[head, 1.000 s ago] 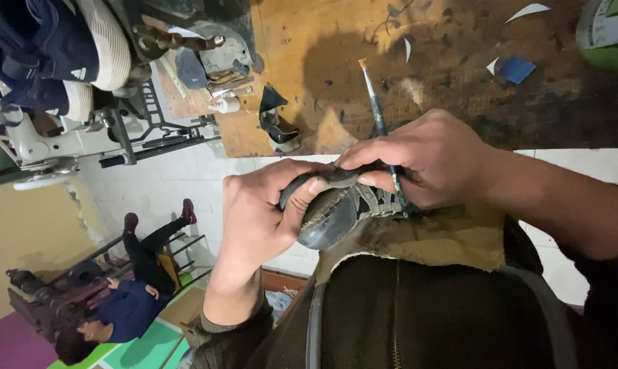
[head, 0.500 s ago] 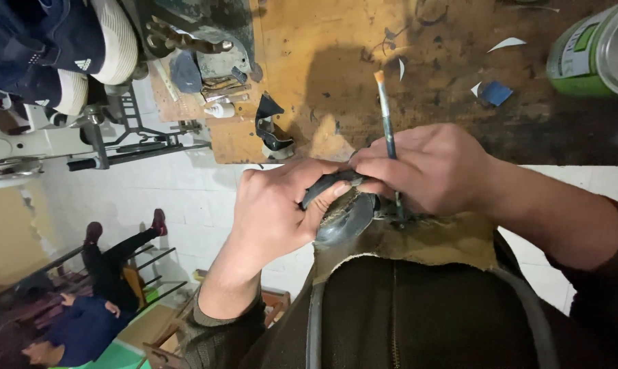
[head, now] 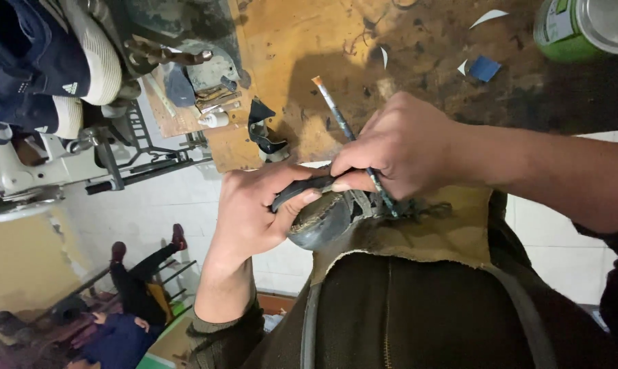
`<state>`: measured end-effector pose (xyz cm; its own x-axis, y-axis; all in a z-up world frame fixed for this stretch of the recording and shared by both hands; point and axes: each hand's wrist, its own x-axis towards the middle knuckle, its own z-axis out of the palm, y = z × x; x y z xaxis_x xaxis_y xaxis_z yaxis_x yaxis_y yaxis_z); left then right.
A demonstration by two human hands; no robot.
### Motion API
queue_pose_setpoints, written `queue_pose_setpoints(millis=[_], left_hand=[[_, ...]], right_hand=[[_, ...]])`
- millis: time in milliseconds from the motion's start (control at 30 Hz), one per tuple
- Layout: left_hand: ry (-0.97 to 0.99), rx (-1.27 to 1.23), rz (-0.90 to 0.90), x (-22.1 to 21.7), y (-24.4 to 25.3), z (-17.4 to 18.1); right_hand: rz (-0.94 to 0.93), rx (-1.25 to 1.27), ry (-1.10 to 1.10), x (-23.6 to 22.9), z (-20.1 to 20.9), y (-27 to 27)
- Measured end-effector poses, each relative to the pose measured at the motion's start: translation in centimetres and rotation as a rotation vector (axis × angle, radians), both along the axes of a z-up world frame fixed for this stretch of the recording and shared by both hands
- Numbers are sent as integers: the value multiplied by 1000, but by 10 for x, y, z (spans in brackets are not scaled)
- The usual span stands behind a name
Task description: The person repairs a grey hiking shoe by applying a substance to the sole and upper using a small brush and a scraper tool. They also open a can of white substance and manipulate the shoe's laces and structure.
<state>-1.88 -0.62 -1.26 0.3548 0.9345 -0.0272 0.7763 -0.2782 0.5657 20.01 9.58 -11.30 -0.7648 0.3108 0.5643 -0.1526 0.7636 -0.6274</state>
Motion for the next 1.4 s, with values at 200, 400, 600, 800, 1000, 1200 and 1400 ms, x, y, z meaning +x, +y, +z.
queue_pose_setpoints(millis=[200,400,600,800,1000,1200,1400], left_hand=[[16,-16,20,3,-1,4],[55,7,18,17,4,8],[-134,-84,-220,-9,11,3],[-213,310,-183,-12,-1,-5],[-412,296,-374,5,36,-34],[-645,153,-478,48,74,-41],[-750,241,-503,63,98,-48]], right_hand=[[-32,-5,25,3,0,0],[-174,61,8,17,12,-3],[-183,90,10,23,14,1],[-177,91,-2,38,21,-4],[-164,90,-106,59,43,-14],[-676,403,-544,122,64,-36],[-922,334,-814,160,134,-79]])
